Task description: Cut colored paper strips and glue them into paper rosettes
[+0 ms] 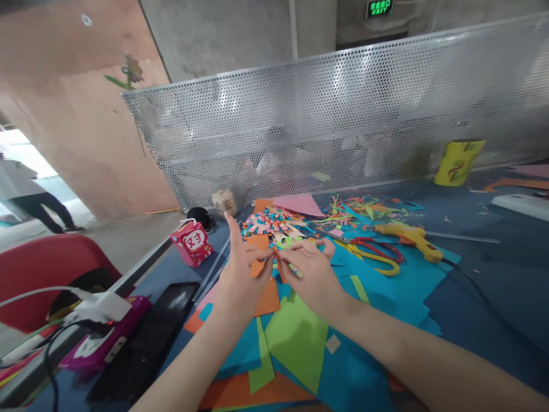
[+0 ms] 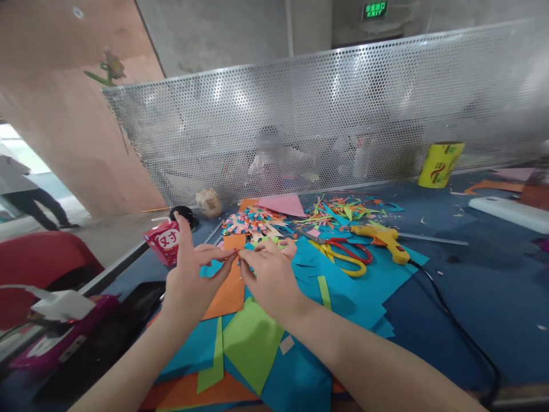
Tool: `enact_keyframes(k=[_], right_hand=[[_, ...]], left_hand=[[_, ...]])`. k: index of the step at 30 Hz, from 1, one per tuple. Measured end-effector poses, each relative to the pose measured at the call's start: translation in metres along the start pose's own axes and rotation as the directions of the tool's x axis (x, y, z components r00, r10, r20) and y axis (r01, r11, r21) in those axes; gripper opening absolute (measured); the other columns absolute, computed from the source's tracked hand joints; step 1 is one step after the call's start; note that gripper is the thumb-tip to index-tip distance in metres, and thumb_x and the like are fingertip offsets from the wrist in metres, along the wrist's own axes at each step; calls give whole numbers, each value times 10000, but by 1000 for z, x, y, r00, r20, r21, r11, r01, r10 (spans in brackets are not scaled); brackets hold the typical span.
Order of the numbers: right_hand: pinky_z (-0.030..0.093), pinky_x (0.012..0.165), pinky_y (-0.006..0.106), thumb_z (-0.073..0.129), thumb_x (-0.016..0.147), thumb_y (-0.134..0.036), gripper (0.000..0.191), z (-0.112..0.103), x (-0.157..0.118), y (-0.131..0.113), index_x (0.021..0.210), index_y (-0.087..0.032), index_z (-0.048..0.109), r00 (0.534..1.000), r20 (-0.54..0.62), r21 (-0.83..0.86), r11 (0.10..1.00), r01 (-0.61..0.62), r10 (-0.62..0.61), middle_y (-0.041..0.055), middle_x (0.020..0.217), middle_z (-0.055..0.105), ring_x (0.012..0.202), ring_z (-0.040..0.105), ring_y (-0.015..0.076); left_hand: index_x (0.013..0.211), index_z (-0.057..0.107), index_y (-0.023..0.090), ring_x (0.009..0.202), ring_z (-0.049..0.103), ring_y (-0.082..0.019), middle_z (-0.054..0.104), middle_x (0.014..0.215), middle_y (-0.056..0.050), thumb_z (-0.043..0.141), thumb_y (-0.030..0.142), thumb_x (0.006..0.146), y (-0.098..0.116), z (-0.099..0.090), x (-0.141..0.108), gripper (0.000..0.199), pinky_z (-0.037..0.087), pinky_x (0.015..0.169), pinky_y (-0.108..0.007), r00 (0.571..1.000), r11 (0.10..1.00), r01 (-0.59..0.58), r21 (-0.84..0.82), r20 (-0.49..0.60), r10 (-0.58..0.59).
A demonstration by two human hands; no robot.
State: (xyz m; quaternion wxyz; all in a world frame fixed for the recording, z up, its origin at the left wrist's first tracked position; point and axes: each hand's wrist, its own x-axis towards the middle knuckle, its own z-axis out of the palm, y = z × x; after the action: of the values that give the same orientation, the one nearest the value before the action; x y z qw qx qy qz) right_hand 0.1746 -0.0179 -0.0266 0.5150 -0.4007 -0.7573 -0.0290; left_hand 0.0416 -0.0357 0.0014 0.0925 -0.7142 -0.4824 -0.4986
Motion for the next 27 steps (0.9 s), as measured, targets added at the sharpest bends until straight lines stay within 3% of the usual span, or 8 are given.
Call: enact_keyframes(k=[4, 11, 20, 27], right_hand=[[223, 822, 386, 464, 864, -207, 166, 3, -4, -1, 838, -211, 628, 991, -7, -139, 982, 129, -131, 9, 666, 667, 798, 572, 164], [254, 839, 385, 453, 867, -182, 178, 2, -5, -3, 897, -178, 628, 982, 21, -154, 970, 190, -189, 12, 633, 658, 809, 576, 170], [268, 801, 383, 549, 804, -226, 144, -3, -1, -8, 799, -268, 687, 998, 51, 1, 999, -45, 45, 24, 813, 672, 774, 577, 165], [282, 819, 368, 560, 781, -175, 165, -3, 0, -8, 724, -266, 686, 981, 148, 123, 982, -140, 122, 6, 743, 659, 822, 577, 163]], left_hand=[[1398, -3, 162, 672, 618, -152, 630, 642, 33, 577, 131, 746, 3, 2, -3, 873, 508, 664, -275, 999, 997, -49, 53, 12, 48], [1394, -36, 189, 556, 538, -121, 579, 616, 62, 592, 148, 714, 9, -2, -1, 927, 471, 549, -230, 989, 992, 125, 6, 83, -125], [1401, 6, 231, 544, 521, -130, 543, 609, 61, 603, 153, 670, 5, -4, 5, 947, 456, 526, -256, 986, 989, 137, -54, 97, -132], [1394, 70, 237, 557, 510, -113, 515, 611, 68, 572, 105, 664, 1, -7, 5, 896, 449, 534, -220, 991, 997, 73, -30, 114, -69]])
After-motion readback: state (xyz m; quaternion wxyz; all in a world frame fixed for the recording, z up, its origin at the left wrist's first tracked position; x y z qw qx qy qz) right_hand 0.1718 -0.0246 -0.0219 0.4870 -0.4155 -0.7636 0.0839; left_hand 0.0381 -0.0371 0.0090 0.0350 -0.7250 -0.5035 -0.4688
